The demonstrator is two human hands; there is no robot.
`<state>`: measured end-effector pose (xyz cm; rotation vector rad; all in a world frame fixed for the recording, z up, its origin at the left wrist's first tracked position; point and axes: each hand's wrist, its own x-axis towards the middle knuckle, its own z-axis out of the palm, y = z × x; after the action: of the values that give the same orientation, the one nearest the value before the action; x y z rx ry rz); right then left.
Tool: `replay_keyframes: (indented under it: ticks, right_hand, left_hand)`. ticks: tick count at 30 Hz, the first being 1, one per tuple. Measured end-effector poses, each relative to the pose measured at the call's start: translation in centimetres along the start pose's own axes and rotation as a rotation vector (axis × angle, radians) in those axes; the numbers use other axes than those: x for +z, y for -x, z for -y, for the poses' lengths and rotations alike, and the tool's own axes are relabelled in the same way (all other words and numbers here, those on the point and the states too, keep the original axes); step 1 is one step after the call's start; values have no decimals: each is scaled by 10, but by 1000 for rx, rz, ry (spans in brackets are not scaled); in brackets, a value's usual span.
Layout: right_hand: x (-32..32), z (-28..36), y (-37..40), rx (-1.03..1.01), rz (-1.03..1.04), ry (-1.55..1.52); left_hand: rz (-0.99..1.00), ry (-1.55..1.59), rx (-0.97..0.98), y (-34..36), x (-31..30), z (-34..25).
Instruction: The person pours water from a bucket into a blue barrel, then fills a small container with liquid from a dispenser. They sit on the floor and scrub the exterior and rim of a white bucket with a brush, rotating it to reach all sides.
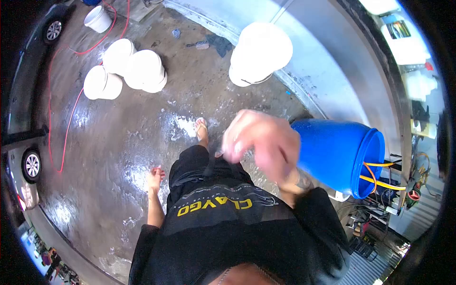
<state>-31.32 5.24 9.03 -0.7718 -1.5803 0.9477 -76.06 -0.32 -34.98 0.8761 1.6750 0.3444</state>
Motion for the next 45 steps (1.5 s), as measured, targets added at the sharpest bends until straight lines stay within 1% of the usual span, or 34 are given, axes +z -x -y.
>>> replay_keyframes:
  ticks: [1, 2, 3, 5, 8, 9, 11, 15, 19, 23, 25, 26, 27, 28, 29, 31, 33, 35, 36, 37, 38, 39, 41, 42, 44, 45]
  right_hand:
    - [12, 20, 0, -127, 84, -56]
    - [28, 39, 3, -255, 171, -137]
    - [44, 56, 10, -340, 235, -199]
    - [70, 76, 22, -433, 291, -298]
    - [94, 92, 32, -478, 291, -361]
    - [103, 96, 35, -483, 306, -372]
    - [117, 103, 41, -485, 335, -385]
    - [152, 117, 46, -499, 344, -403]
    - [195, 125, 52, -512, 372, -404]
    - [253, 132, 59, -529, 379, -397]
    - [285, 134, 60, -536, 374, -390]
    - [301, 138, 61, -540, 384, -393]
    - [315, 139, 61, -537, 387, -393]
    - [330, 140, 61, -537, 393, -395]
    - [342, 143, 63, -530, 393, -391]
    - [367, 145, 65, -526, 391, -378]
    - [386, 151, 66, -526, 398, -364]
    - [400, 157, 70, -522, 397, -363]
    - [407, 160, 71, -527, 394, -356]
    - [414, 163, 72, -524, 391, -349]
    - [419, 166, 73, -527, 391, -339]
    - [424, 169, 74, -523, 390, -336]
    - [433, 172, 75, -520, 396, -332]
    - [436, 173, 75, -518, 401, -330]
    - [441, 174, 76, -514, 413, -325]
    - [443, 175, 75, -513, 419, -324]
  left_hand:
    - [18, -52, -8, 5, -1, 33]
    - [20, -36, -42, 16, -1, 61]
    - [20, -20, -80, 32, -4, 86]
    - [-89, -35, -161, 80, -5, 122]
    - [-146, -47, -230, 141, -19, 197]
    - [-152, -54, -252, 158, -18, 214]
    - [-159, -70, -290, 180, -17, 260]
    - [-138, -115, -312, 201, -17, 323]
    - [-113, -124, -284, 198, -34, 360]
    - [-78, -87, -213, 178, -81, 389]
    - [-63, 26, -168, 161, -123, 413]
    - [-56, 177, -161, 154, -143, 427]
    - [-174, 157, -207, 190, -154, 322]
    - [-181, 478, -203, 178, -169, 344]
    - [-217, 405, -182, 170, -188, 348]
    - [-258, 443, -140, 169, -213, 355]
    - [-271, 399, -163, 177, -226, 362]
    - [-262, 354, -182, 177, -230, 403]
    - [-222, 372, -266, 176, -228, 425]
    - [-179, 389, -347, 178, -228, 438]
    - [-140, 350, -371, 187, -223, 444]
    - [-133, 349, -371, 194, -218, 449]
    - [-134, 275, -438, 201, -206, 467]
    - [-145, 191, -426, 204, -200, 476]
    - [-191, 220, -307, 181, -182, 536]
    - [-212, 233, -248, 173, -174, 556]
